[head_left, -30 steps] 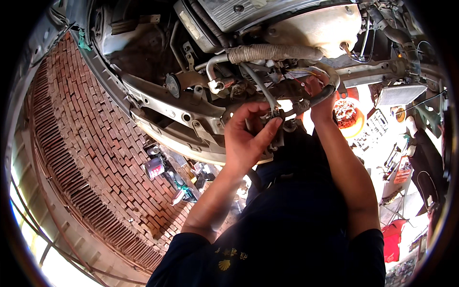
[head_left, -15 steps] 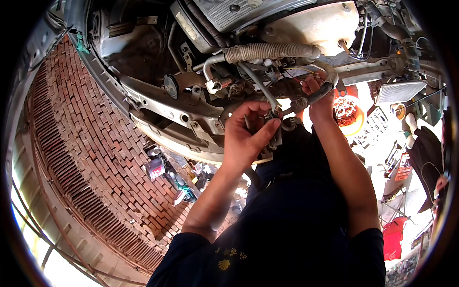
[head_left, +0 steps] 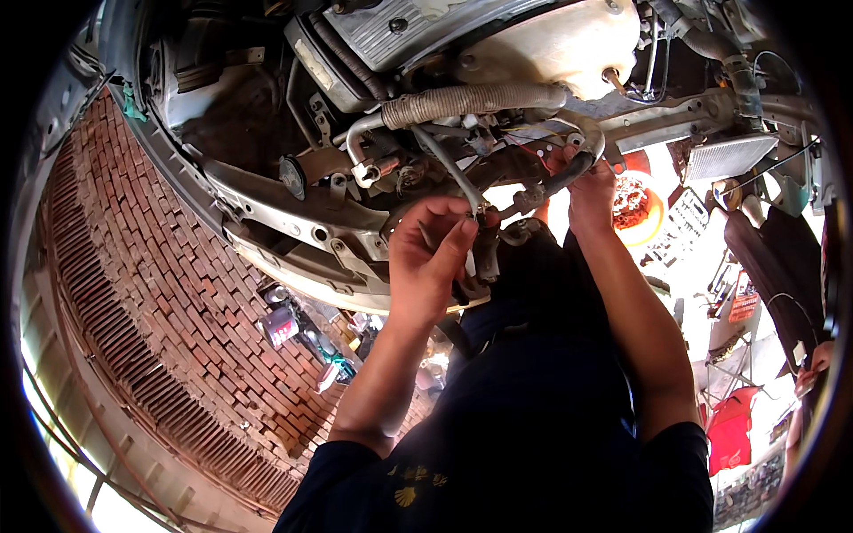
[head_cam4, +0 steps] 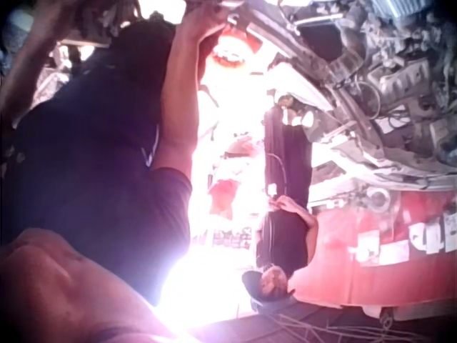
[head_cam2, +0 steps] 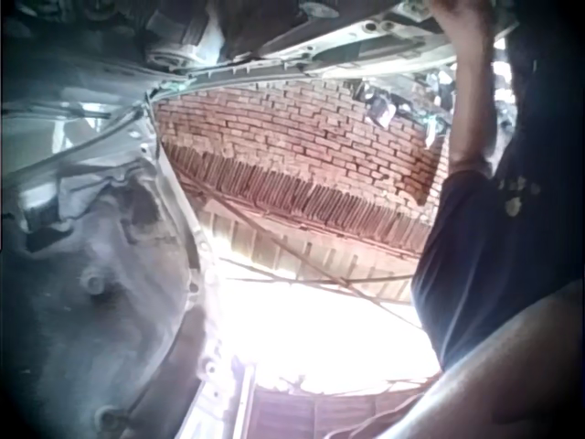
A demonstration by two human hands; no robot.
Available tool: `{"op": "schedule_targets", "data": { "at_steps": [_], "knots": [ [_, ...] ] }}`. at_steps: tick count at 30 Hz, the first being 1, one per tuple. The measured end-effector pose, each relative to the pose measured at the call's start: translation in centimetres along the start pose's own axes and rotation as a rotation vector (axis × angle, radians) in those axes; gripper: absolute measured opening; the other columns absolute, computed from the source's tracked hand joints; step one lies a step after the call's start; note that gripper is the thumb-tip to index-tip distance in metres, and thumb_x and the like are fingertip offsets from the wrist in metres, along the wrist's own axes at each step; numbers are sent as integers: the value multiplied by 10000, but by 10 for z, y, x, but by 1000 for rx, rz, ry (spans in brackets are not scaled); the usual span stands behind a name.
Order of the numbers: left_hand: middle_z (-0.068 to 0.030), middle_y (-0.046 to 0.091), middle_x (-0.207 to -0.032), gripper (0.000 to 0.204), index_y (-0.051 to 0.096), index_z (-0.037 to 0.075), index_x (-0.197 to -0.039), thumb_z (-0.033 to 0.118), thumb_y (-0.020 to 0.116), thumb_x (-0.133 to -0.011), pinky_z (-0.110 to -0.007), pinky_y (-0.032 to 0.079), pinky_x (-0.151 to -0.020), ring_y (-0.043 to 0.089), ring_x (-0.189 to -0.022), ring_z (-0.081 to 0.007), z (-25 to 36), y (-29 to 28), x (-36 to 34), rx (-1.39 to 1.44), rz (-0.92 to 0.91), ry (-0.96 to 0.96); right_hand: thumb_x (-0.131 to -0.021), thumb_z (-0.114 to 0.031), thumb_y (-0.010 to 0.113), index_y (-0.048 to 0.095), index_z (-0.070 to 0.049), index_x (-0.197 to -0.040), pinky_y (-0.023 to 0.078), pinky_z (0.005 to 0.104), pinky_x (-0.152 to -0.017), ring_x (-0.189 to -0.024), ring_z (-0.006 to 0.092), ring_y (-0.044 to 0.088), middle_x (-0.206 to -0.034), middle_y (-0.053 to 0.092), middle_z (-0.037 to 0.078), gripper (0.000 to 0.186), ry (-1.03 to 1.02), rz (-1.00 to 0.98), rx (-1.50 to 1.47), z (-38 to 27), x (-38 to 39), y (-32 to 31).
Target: The person uses pliers to manipulate small components near the engine and later uses a wrench to loosen or tighten a bolt on a metal bracket.
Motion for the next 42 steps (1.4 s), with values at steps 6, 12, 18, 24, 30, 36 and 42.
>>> {"op": "schedule_targets", "data": {
  "at_steps": [6, 12, 18, 24, 30, 36, 42],
  "knots": [
    [-182, 787, -1076, 200, 643, 50, -1175, 97, 720, -996, -197, 371, -519, 455, -542, -33, 0, 1, -1, -56, 41, -27, -1007, -148, 743, 703, -17, -1037, 560, 271, -682, -793, 140, 729, -928, 757, 71, 141, -2, 26, 59, -3, -3, -6],
    [-165, 786, -1073, 198, 647, 48, -1170, 100, 725, -995, -195, 371, -519, 463, -547, -31, 1, -1, -4, -82, 29, 27, -1009, -112, 718, 689, -11, -981, 438, 265, -556, -615, 89, 576, -791, 676, 28, 109, -25, 42, 181, -16, 2, 0],
    [-152, 787, -1094, 199, 648, 43, -1170, 89, 719, -990, -190, 371, -518, 461, -548, -26, 6, -1, -3, -79, 41, 9, -1040, -235, 717, 652, -62, -937, 428, 269, -553, -600, 88, 543, -748, 648, 6, 212, 30, -31, 258, -14, 5, -3],
    [-149, 784, -1100, 202, 648, 41, -1171, 87, 718, -987, -187, 369, -516, 465, -556, -22, 8, -1, -2, -62, 42, 1, -1089, -235, 619, 659, -68, -942, 422, 259, -572, -619, 76, 538, -719, 607, -7, 227, 76, -179, 222, -17, 16, 1],
    [-157, 782, -1104, 206, 648, 42, -1171, 91, 723, -986, -185, 365, -519, 466, -563, -19, 7, -1, -2, -24, 37, 47, -1105, -268, 579, 652, -83, -915, 388, 271, -548, -586, 76, 494, -682, 561, -16, 274, 168, -196, 293, -10, 15, 0],
    [-161, 782, -1104, 207, 647, 42, -1172, 91, 724, -986, -182, 364, -520, 462, -566, -14, 8, -2, -1, -18, 39, 48, -1117, -326, 506, 638, -86, -945, 383, 283, -528, -563, 103, 495, -699, 567, 0, 323, 761, -289, -141, 15, 22, -7],
    [-158, 783, -1097, 208, 646, 34, -1182, 76, 711, -989, -183, 363, -520, 459, -562, -13, 2, -5, -1, -18, 29, 42, -1113, -231, 480, 655, -47, -1235, 522, 285, -633, -788, 160, 697, -959, 731, 73, 282, 210, -265, 533, -12, 15, -11]
  ]
}}
Point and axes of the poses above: each hand's wrist, its own x-axis away from the middle knuckle, its own y-axis out of the palm, z = x × y, the point moved 6 cm from there along -x, towards the middle knuckle
